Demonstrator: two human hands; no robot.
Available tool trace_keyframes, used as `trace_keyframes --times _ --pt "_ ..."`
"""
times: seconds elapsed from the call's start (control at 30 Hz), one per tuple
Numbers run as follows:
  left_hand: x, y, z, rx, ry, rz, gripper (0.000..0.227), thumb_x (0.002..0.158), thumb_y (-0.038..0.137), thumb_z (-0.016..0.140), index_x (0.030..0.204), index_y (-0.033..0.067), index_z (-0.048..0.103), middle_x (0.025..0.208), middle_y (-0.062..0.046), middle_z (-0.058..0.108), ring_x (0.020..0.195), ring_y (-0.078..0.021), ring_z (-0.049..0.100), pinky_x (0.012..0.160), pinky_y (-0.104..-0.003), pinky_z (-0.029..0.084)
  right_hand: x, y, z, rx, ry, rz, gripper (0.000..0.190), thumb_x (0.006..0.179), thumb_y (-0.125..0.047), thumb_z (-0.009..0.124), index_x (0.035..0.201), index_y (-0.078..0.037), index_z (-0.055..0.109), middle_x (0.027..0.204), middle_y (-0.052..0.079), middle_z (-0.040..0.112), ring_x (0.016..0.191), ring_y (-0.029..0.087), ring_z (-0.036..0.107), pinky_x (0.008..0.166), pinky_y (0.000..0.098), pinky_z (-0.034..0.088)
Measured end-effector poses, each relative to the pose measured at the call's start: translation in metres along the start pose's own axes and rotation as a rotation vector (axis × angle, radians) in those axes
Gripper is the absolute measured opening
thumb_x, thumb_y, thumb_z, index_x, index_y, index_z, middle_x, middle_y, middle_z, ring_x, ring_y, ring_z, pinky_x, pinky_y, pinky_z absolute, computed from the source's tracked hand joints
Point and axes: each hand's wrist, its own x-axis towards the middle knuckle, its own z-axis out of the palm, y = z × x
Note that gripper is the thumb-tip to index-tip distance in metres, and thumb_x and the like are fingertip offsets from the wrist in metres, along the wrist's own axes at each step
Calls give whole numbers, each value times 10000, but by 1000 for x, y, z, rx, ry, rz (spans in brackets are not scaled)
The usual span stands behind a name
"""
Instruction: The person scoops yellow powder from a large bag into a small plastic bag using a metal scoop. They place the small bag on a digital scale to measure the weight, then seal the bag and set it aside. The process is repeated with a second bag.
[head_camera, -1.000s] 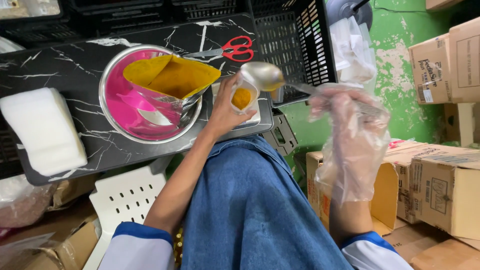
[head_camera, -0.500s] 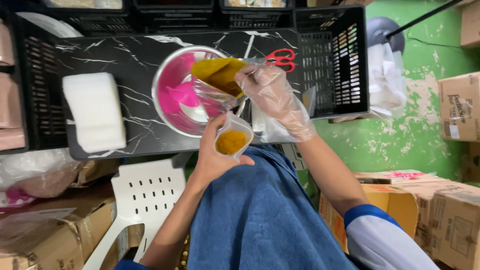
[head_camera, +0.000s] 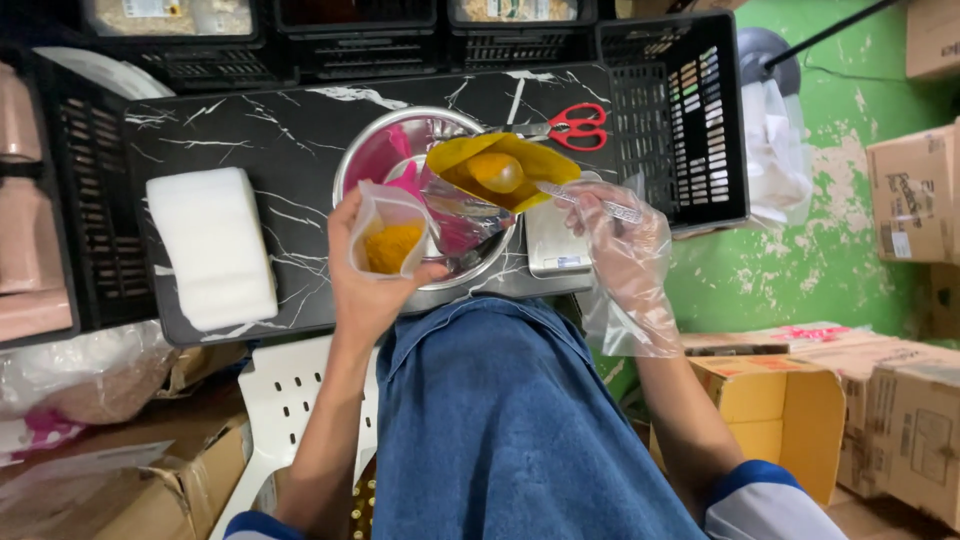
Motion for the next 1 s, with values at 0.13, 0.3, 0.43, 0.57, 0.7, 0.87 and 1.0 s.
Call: trace_keyframes --times 0.13,0.3,0.43,0.57,0.7,0.87,1.0 --pt "19 -5 -2 43 -39 12 1145 576 186 1092 1507 75 435 1301 -136 613 1212 -251 615 1118 -481 452 -6 14 -16 60 -21 19 155 1072 -97 635 1120 -29 765 815 141 733 723 171 675 670 277 582" --pt "32 -8 6 89 -63 31 1154 572 186 1107 1502 48 437 1321 -173 607 1245 -292 598 1124 -527 418 -10 -10 -17 57 -75 -46 172 1090 -117 613 1173 -59 751 809 107 706 722 146 650 670 252 573" --pt "37 -15 11 240 -82 70 1142 593 289 1105 1502 43 459 1292 -200 562 1232 -382 588 1091 -546 432 -14 -36 -27 92 -17 -34 184 1093 -159 608 1118 -36 743 844 143 728 712 159 674 697 257 593" --pt "38 -31 16 436 -94 173 1106 646 380 1083 1509 74 462 1211 -175 532 1129 -371 573 1008 -455 417 -19 -69 -25 40 -104 -196 289 1113 -270 564 1089 -30 724 900 177 739 705 188 669 687 295 606" --pt "37 -28 28 527 -96 254 1137 637 278 1094 1531 66 425 1226 -197 527 1136 -393 560 977 -455 402 -12 -115 18 -222 -230 -444 125 1025 -95 655 977 -54 762 882 170 777 745 286 763 697 371 626" --pt "34 -36 33 417 -57 235 1180 647 362 1106 1553 105 396 1247 -175 513 1176 -367 539 1029 -450 402 -11 -92 12 9 -429 -754 362 1175 -269 501 1507 -125 502 1472 91 596 1374 218 596 1222 399 492" --pt "20 3 45 401 -34 -76 1215 621 460 1048 1566 121 363 1375 -170 482 1286 -336 544 1035 -475 520 -26 -118 -21 164 -246 -580 364 1146 -449 579 1321 -134 631 1253 229 693 1175 350 740 1084 584 701"
